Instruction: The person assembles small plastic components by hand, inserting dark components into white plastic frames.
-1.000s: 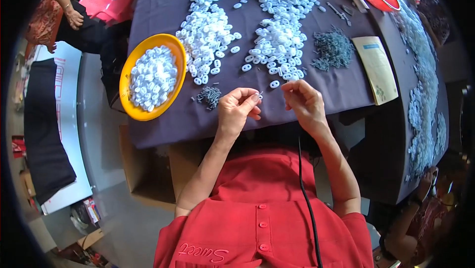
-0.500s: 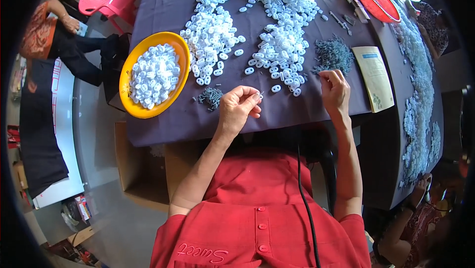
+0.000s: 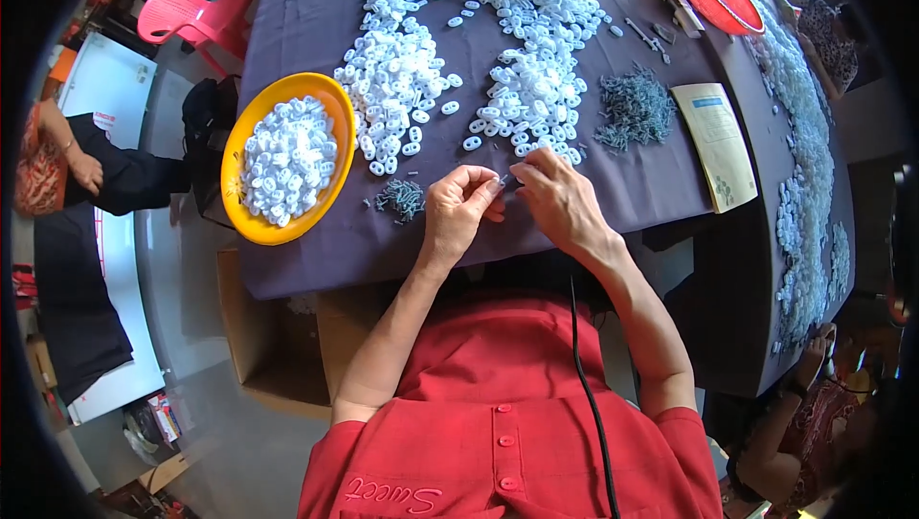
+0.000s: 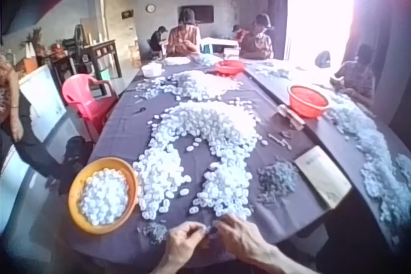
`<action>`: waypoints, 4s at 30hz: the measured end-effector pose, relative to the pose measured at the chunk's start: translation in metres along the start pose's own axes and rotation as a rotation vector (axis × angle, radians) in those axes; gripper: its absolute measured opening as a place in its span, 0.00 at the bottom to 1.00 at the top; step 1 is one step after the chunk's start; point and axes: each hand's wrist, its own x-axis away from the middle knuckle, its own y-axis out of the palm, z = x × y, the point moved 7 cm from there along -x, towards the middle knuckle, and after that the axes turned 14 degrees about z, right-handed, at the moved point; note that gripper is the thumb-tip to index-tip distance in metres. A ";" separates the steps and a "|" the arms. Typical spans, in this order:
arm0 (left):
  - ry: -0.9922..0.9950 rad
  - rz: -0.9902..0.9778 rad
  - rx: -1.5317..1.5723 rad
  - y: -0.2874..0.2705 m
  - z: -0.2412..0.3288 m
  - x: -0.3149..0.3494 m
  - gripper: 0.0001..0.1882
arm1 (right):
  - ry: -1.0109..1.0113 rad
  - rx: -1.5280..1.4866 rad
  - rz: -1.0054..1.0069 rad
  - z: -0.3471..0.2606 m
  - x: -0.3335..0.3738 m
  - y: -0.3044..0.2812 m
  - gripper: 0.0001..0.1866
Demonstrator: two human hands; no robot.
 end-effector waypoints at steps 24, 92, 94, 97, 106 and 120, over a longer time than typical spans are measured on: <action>-0.158 -0.140 0.120 0.054 0.017 0.009 0.05 | 0.989 -1.076 0.273 0.065 0.037 -0.031 0.12; -0.073 -0.111 -0.263 0.085 0.010 0.012 0.06 | 0.748 -0.753 0.289 0.065 0.049 -0.037 0.09; -0.164 -0.079 -0.109 0.083 0.004 0.013 0.06 | 0.736 -0.739 0.295 0.064 0.048 -0.036 0.10; -0.267 -0.054 0.034 0.080 -0.003 0.013 0.06 | 0.695 -0.769 0.310 0.057 0.045 -0.035 0.12; -0.338 -0.103 0.190 0.078 -0.007 0.016 0.05 | 0.396 -0.419 0.296 0.042 0.033 -0.049 0.19; -0.220 0.010 0.203 0.069 -0.003 0.017 0.07 | 0.315 -0.298 0.344 0.032 0.024 -0.034 0.16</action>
